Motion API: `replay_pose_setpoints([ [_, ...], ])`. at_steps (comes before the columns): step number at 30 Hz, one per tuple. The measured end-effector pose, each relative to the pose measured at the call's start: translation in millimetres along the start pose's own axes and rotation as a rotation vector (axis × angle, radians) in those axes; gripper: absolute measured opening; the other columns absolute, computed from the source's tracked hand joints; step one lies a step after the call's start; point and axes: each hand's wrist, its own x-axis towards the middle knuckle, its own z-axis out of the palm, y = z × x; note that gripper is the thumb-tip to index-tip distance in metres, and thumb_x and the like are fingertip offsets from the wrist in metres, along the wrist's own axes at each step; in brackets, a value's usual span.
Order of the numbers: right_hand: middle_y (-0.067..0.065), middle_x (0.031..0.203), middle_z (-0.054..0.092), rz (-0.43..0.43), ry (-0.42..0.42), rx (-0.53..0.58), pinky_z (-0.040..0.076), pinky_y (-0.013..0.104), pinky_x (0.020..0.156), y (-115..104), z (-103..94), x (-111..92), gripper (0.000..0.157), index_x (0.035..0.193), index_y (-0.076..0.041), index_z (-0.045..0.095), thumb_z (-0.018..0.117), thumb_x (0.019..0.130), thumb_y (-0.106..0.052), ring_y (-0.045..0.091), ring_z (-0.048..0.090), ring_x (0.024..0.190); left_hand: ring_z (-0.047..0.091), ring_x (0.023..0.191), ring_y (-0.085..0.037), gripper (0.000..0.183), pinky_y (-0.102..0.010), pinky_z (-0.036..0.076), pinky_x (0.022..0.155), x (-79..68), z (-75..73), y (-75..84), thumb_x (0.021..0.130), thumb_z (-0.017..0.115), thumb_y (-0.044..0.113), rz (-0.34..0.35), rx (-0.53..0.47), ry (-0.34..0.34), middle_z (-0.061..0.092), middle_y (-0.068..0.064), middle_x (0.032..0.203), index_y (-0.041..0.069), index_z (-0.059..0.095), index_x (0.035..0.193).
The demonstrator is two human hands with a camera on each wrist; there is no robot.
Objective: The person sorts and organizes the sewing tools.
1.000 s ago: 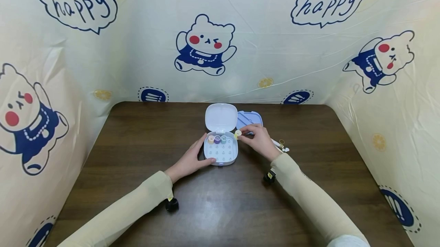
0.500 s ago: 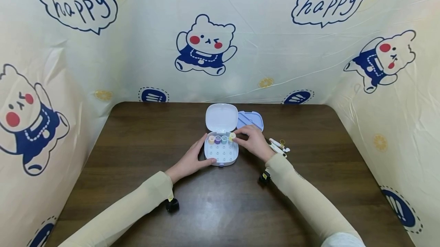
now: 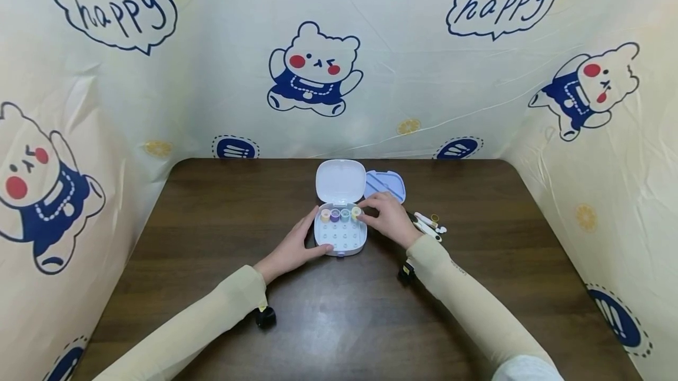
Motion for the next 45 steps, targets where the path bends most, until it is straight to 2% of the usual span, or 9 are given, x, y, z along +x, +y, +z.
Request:
replay_pose_setpoints([
  [11, 0.005, 0.116, 0.071, -0.003, -0.057, -0.108, 0.052, 0.044, 0.097, -7.1, -0.6, 6.8, 0.023, 0.115, -0.016, 0.08, 0.08, 0.095, -0.027, 0.026, 0.061, 0.112, 0.018, 0.158, -0.033, 0.107, -0.059, 0.02, 0.124, -0.5, 0.0, -0.4, 0.093, 0.077, 0.049, 0.01, 0.009, 0.009, 0.016, -0.01, 0.174, 0.02, 0.007, 0.169],
  [18, 0.006, 0.117, 0.071, -0.012, -0.065, -0.129, 0.053, 0.043, 0.096, -8.2, 0.9, 8.7, 0.025, 0.117, -0.016, 0.079, 0.08, 0.095, -0.026, 0.027, 0.062, 0.11, 0.018, 0.158, -0.033, 0.108, -0.058, 0.02, 0.125, 0.3, 0.5, -1.5, 0.093, 0.077, 0.05, 0.017, 0.01, 0.012, 0.016, -0.01, 0.174, 0.019, 0.008, 0.169],
  [25, 0.006, 0.121, 0.071, 0.016, -0.1, -0.143, 0.052, 0.044, 0.099, -10.4, -1.0, 10.0, 0.029, 0.121, -0.014, 0.077, 0.08, 0.095, -0.028, 0.027, 0.061, 0.114, 0.017, 0.159, -0.033, 0.108, -0.059, 0.02, 0.125, 0.4, -0.7, 1.8, 0.093, 0.077, 0.05, 0.016, 0.013, 0.013, 0.015, -0.009, 0.174, 0.019, 0.008, 0.169],
  [38, 0.007, 0.121, 0.07, 0.03, -0.142, -0.144, 0.051, 0.044, 0.101, -14.1, -4.4, 12.3, 0.028, 0.12, -0.014, 0.075, 0.08, 0.095, -0.025, 0.027, 0.06, 0.115, 0.017, 0.159, -0.033, 0.107, -0.059, 0.02, 0.125, 1.2, -0.9, 2.3, 0.093, 0.077, 0.048, 0.022, 0.014, 0.014, 0.015, -0.009, 0.174, 0.019, 0.007, 0.169],
  [45, 0.006, 0.117, 0.071, -0.013, -0.142, -0.204, 0.052, 0.04, 0.099, -17.5, -3.7, 13.8, 0.026, 0.118, -0.012, 0.076, 0.079, 0.096, -0.024, 0.024, 0.062, 0.111, 0.018, 0.159, -0.032, 0.107, -0.058, 0.021, 0.124, 1.6, 0.4, 0.7, 0.093, 0.077, 0.05, 0.012, 0.02, 0.016, 0.016, -0.009, 0.174, 0.02, 0.008, 0.169],
])
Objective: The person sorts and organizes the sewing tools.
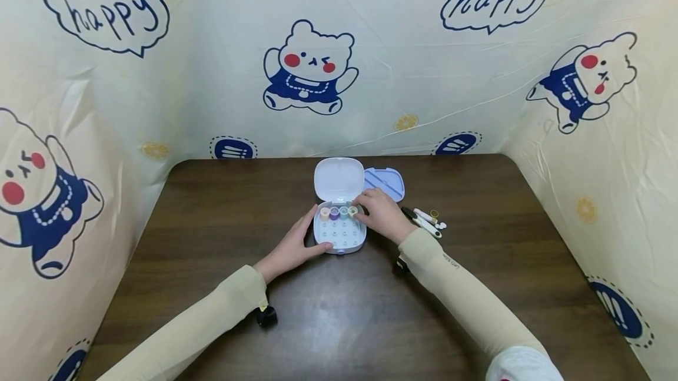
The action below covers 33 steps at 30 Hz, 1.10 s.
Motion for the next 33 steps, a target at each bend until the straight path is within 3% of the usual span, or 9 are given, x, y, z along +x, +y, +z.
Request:
replay_pose_setpoints([
  [11, 0.006, 0.119, 0.071, -0.045, -0.008, -0.033, 0.052, 0.039, 0.1, -2.2, -2.8, -1.6, 0.027, 0.121, -0.013, 0.077, 0.078, 0.096, -0.023, 0.024, 0.063, 0.112, 0.018, 0.158, -0.033, 0.108, -0.058, 0.021, 0.124, -0.6, 1.3, -2.0, 0.093, 0.077, 0.051, -0.007, -0.005, -0.001, 0.016, -0.01, 0.174, 0.019, 0.008, 0.169],
  [33, 0.006, 0.121, 0.071, -0.027, 0.0, 0.006, 0.053, 0.04, 0.1, 1.0, -2.9, -2.2, 0.025, 0.121, -0.014, 0.077, 0.078, 0.097, -0.022, 0.024, 0.063, 0.112, 0.017, 0.159, -0.031, 0.107, -0.058, 0.02, 0.125, 0.1, 1.2, -2.5, 0.093, 0.077, 0.05, -0.004, -0.013, 0.001, 0.016, -0.008, 0.173, 0.02, 0.009, 0.169],
])
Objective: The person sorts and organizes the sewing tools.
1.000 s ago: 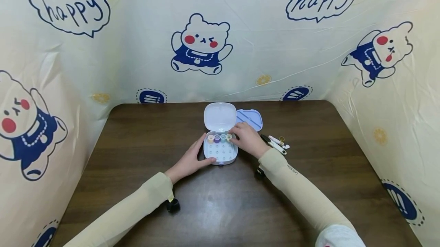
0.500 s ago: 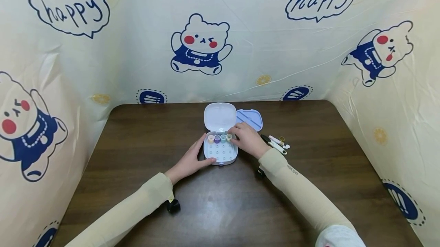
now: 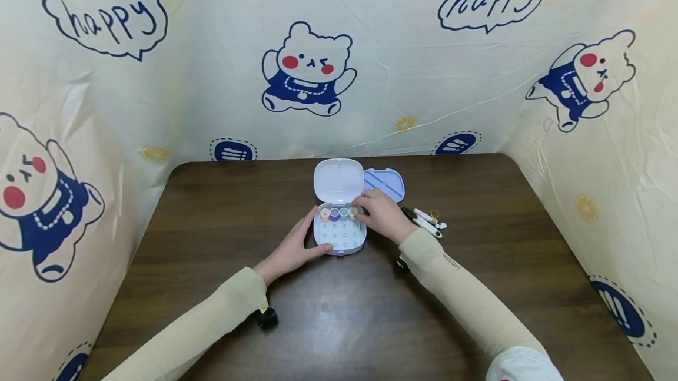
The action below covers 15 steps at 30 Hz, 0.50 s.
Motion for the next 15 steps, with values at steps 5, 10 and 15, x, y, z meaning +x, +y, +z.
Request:
replay_pose_setpoints([
  [5, 0.005, 0.122, 0.071, 0.006, 0.006, 0.01, 0.053, 0.04, 0.1, 2.5, 3.5, 0.8, 0.025, 0.122, -0.015, 0.076, 0.076, 0.098, -0.022, 0.024, 0.063, 0.114, 0.017, 0.159, -0.031, 0.108, -0.058, 0.02, 0.125, -0.3, -0.3, 0.8, 0.092, 0.077, 0.051, -0.005, 0.002, 0.001, 0.016, -0.008, 0.174, 0.02, 0.009, 0.169],
  [10, 0.005, 0.122, 0.071, 0.003, 0.007, -0.013, 0.053, 0.041, 0.099, 2.7, 2.2, 0.3, 0.026, 0.122, -0.016, 0.077, 0.077, 0.097, -0.024, 0.024, 0.063, 0.112, 0.018, 0.159, -0.031, 0.107, -0.058, 0.02, 0.125, -0.9, -0.2, 2.7, 0.093, 0.077, 0.051, -0.008, 0.008, 0.0, 0.016, -0.008, 0.174, 0.02, 0.009, 0.169],
  [15, 0.005, 0.119, 0.072, -0.023, 0.004, -0.054, 0.054, 0.04, 0.096, 1.4, -1.6, 0.7, 0.026, 0.12, -0.015, 0.078, 0.078, 0.096, -0.025, 0.024, 0.064, 0.109, 0.018, 0.159, -0.032, 0.107, -0.058, 0.021, 0.124, -0.5, -0.2, 3.7, 0.093, 0.077, 0.051, -0.007, 0.013, 0.001, 0.016, -0.009, 0.174, 0.02, 0.009, 0.169],
])
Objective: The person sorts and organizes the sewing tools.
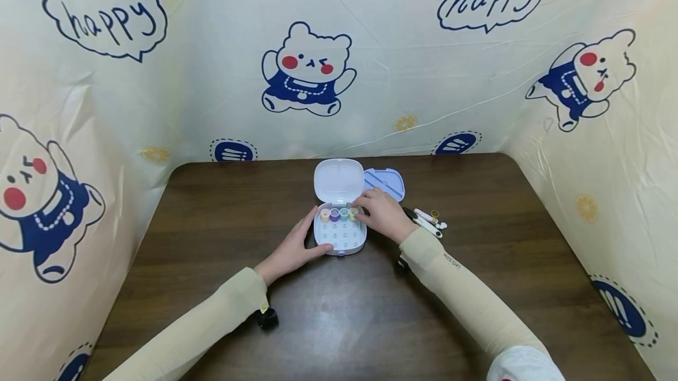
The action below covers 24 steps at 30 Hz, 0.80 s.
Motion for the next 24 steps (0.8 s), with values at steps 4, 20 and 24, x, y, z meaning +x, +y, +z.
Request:
replay_pose_setpoints([
  [4, 0.006, 0.119, 0.072, -0.013, -0.006, -0.008, 0.054, 0.04, 0.096, -1.3, -1.8, 1.1, 0.026, 0.12, -0.014, 0.077, 0.079, 0.096, -0.023, 0.025, 0.064, 0.11, 0.017, 0.159, -0.033, 0.107, -0.059, 0.021, 0.124, 0.1, -0.1, 0.0, 0.093, 0.076, 0.051, 0.008, -0.001, -0.001, 0.016, -0.01, 0.174, 0.02, 0.008, 0.169],
  [20, 0.004, 0.118, 0.073, 0.03, 0.016, 0.102, 0.054, 0.041, 0.1, 3.2, -1.4, -3.0, 0.025, 0.12, -0.014, 0.077, 0.076, 0.098, -0.025, 0.023, 0.065, 0.111, 0.018, 0.159, -0.03, 0.107, -0.056, 0.021, 0.125, 1.0, -0.2, -1.4, 0.093, 0.077, 0.05, -0.001, -0.001, 0.001, 0.017, -0.008, 0.173, 0.02, 0.009, 0.169],
  [24, 0.004, 0.11, 0.074, 0.036, 0.09, 0.119, 0.056, 0.041, 0.094, 8.0, -3.4, -8.7, 0.021, 0.116, -0.012, 0.077, 0.075, 0.098, -0.023, 0.022, 0.067, 0.102, 0.019, 0.158, -0.032, 0.109, -0.057, 0.021, 0.125, -1.0, -0.9, -0.5, 0.091, 0.079, 0.049, 0.006, -0.005, 0.002, 0.018, -0.009, 0.173, 0.019, 0.01, 0.169],
])
